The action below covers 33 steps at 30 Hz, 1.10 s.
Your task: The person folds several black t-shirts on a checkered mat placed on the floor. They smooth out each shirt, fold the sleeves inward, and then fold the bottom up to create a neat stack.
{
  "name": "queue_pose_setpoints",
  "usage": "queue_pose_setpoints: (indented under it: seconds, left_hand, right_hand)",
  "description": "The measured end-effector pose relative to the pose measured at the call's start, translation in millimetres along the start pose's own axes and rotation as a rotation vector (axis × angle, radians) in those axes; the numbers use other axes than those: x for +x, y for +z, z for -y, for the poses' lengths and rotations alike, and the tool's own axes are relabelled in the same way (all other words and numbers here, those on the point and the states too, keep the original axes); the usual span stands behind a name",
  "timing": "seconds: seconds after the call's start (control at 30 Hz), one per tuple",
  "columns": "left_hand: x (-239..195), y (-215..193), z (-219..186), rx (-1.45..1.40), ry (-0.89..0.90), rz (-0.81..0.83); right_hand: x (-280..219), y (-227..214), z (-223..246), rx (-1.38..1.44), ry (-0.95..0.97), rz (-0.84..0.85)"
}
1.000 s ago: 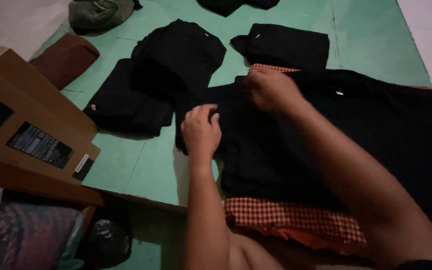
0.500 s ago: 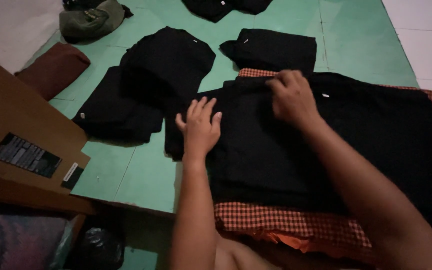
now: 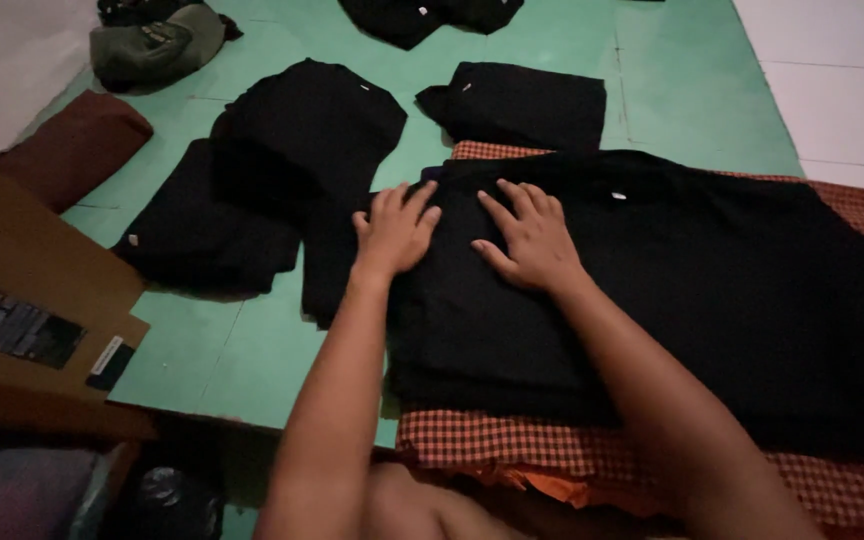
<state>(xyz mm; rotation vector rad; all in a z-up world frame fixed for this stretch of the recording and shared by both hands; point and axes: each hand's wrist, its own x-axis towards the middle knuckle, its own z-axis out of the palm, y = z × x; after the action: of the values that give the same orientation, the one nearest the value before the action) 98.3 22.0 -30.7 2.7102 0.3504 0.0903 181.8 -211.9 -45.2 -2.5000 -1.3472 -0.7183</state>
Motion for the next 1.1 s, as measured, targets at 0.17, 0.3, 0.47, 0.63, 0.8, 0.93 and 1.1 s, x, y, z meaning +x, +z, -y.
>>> queue_pose_setpoints:
  seconds: [0.17,0.3,0.47,0.63,0.8,0.93,1.1]
  left_hand:
    - [30.5,4.4,7.6,-0.048,0.036,-0.193]
    - [50.0,-0.7,11.8,-0.199,-0.006,-0.175]
    - [68.2,-9.7,14.7,-0.261,-0.071,-0.113]
    - [73.5,2.9,15.9,-0.076,-0.064,-0.171]
    - [42.9,9.9,-13.5,0.137,0.33,-0.736]
    - [31.9,18.7,-31.3,0.196,0.465,-0.637]
    - [30.2,21.6,-37.4,0.255,0.446,-0.626]
  right_hand:
    - [-1.1,2.7,2.2,-0.012,0.001,-0.048]
    - [-2.2,2.9,2.6,-0.01,0.002,-0.048]
    - [-3.1,-0.3,3.6,0.019,0.016,-0.034]
    - [-2.5,-0.5,6.0,0.025,0.023,-0.028]
    - [-2.8,-5.3,7.8,0.026,0.034,-0.021]
    - [-3.4,4.7,4.0,0.004,0.022,-0.052]
    - [-3.7,4.5,5.1,0.016,0.045,-0.058]
